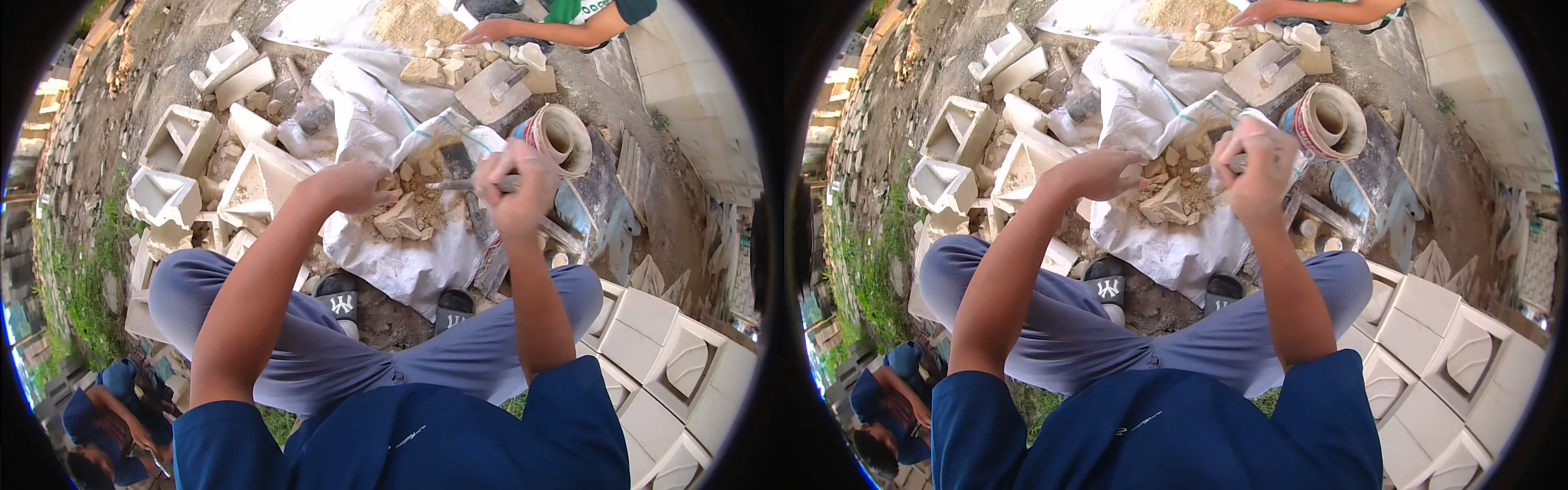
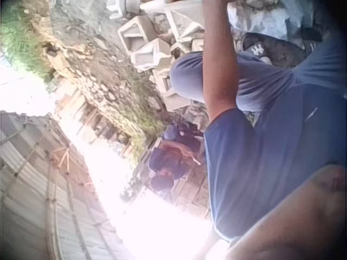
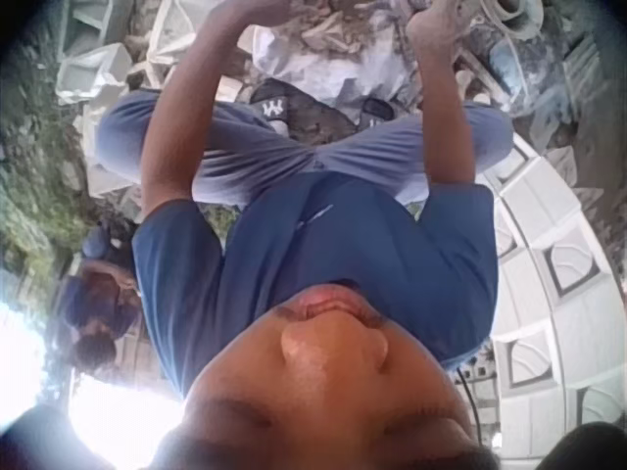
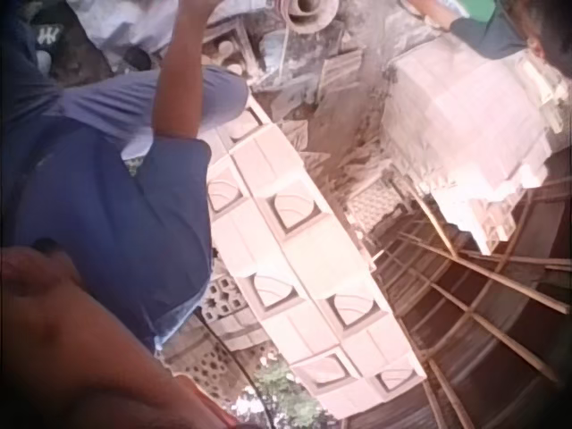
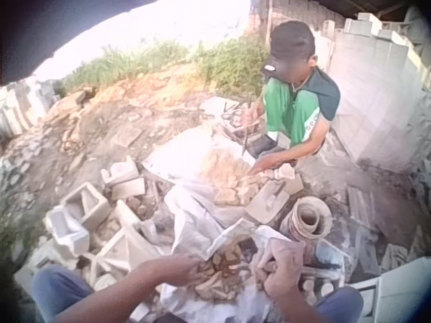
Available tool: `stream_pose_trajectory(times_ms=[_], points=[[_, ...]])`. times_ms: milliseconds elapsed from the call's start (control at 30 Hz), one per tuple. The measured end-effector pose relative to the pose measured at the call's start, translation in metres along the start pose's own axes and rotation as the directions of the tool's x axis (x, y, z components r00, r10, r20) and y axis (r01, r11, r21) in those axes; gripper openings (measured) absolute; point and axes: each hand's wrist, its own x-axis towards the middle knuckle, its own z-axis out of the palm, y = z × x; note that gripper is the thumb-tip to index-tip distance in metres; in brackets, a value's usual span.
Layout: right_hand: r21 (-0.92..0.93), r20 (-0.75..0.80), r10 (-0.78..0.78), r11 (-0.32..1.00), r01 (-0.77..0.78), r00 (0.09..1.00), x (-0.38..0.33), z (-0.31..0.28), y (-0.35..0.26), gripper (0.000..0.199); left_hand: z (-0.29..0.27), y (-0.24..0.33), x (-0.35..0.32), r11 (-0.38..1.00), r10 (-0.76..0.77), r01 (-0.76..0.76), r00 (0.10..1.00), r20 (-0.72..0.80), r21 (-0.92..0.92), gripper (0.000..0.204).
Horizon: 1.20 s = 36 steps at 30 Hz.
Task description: The person shapes a block of stone on a sack by chipping and carving it with a handheld chisel tool.
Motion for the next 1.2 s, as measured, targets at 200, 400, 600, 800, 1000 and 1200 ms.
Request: stream_pose_trajectory(times_ms=[200,400,600,800,1000,1200], points=[[-0.021,0.032,-0.025,0.999,0.025,0.999,0.005,0.018,0.004,0.049,-0.001,-0.009,-0.002,0.998,-0.049,0.049,0.999,0.011,0.044,0.056],[-0.016,-0.082,0.107,0.994,-0.109,0.991,0.005,-0.004,0.036,0.065,-0.001,-0.006,0.003,1.0,0.024,-0.024,0.999,-0.029,-0.003,0.057],[0.067,0.04,0.009,0.998,-0.012,0.999,-0.003,0.018,-0.011,0.068,-0.006,-0.002,-0.008,1.0,0.007,-0.007,0.999,-0.04,-0.003,0.056],[-0.16,-0.093,0.065,0.984,-0.08,0.994,0.006,0.016,0.026,0.067,-0.007,-0.009,-0.007,1.0,0.008,-0.007,0.998,-0.066,0.019,0.058],[0.008,-0.054,0.053,0.999,-0.052,0.997,-0.004,0.004,0.016,0.07,-0.007,0.001,-0.008,1.0,0.023,-0.024,0.999,-0.026,-0.015,0.056],[0.086,-0.136,0.059,0.995,-0.048,0.989,-0.004,0.015,0.003,0.064,-0.015,-0.001,-0.014,0.993,-0.075,0.074,0.997,0.007,0.091,0.058]])
